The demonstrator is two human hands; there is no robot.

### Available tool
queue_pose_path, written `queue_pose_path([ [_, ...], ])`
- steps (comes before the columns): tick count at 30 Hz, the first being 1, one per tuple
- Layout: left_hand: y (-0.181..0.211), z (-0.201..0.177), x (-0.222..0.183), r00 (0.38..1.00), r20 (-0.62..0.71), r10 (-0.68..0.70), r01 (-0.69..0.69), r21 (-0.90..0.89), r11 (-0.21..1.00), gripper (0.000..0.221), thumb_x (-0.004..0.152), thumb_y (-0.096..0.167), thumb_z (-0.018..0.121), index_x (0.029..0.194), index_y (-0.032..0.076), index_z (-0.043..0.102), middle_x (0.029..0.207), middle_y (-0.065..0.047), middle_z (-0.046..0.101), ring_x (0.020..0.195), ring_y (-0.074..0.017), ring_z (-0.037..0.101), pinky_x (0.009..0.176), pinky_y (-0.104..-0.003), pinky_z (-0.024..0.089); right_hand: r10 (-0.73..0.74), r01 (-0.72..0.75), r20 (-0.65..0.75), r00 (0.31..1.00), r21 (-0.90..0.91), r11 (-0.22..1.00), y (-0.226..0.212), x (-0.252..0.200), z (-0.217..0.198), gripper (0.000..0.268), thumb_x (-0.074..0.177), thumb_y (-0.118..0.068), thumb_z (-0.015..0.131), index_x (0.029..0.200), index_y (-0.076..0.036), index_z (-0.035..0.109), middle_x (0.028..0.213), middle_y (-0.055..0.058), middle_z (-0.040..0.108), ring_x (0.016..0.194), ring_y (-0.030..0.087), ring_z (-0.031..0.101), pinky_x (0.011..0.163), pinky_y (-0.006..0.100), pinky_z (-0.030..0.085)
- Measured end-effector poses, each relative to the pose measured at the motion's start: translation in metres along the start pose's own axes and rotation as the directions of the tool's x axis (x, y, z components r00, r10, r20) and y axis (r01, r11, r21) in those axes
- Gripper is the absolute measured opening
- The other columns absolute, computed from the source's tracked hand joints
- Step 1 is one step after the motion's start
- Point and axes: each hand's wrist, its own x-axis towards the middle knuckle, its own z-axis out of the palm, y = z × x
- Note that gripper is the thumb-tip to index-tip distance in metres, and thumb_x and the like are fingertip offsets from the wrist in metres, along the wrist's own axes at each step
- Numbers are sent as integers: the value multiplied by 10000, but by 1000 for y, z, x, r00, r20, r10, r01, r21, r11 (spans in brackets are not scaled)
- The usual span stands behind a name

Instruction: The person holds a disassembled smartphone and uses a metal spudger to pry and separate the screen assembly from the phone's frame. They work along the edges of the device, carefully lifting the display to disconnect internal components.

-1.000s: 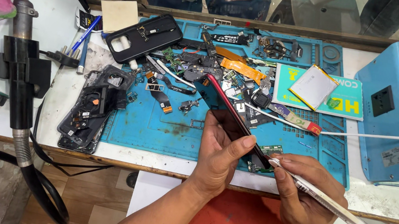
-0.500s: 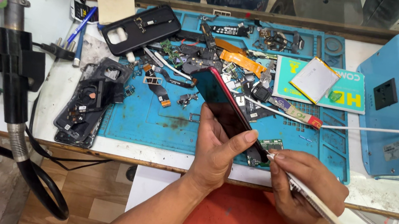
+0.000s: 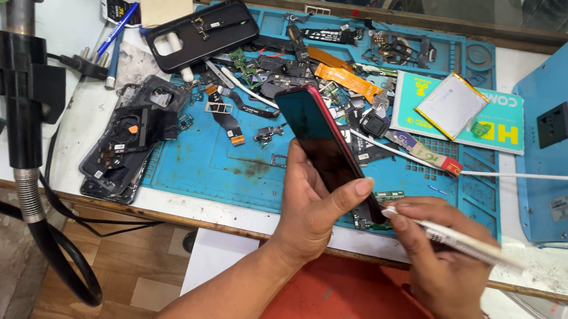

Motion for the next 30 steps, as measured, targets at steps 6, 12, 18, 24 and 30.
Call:
queue_pose_path([
  [6,-2,-1,1,1000,14,-7,7,24,1000,693,896,90,799,1422,61,349,1351,-106,554,1267,-183,569,1150,-371,456,153,-152,-1,988,140,978,9,-1,-8,100,940,9,715,1039,14,706,1047,163,755,945,197,723,838,295,582],
  [12,-1,0,-1,1000,-6,8,-8,5,1000,674,908,73,801,1412,53,355,1326,-119,564,1226,-184,589,1115,-361,484,-160,155,-71,985,-74,985,9,-9,4,126,948,51,723,1059,6,684,1061,172,748,989,218,757,858,297,615],
  [18,0,-2,-1,1000,19,4,-4,10,1000,651,904,55,784,1398,61,361,1310,-104,560,1208,-166,588,1095,-350,493,-143,143,-80,986,-4,990,14,-13,5,120,978,53,698,1084,4,669,1031,178,741,948,209,746,831,270,602],
  [24,-4,-3,-2,1000,-2,25,-25,6,1000,665,901,55,795,1406,67,362,1296,-93,553,1189,-161,586,1085,-349,495,-366,352,-11,931,-245,903,13,-12,-3,115,951,42,698,1050,16,643,1013,177,727,958,229,752,811,288,609],
  [30,0,-2,0,999,2,33,-33,-6,999,679,904,64,795,1424,58,359,1306,-97,555,1209,-177,581,1099,-359,486,-72,156,-222,972,389,908,26,-19,1,89,1014,53,684,1096,36,654,1040,207,710,973,249,711,918,335,592],
])
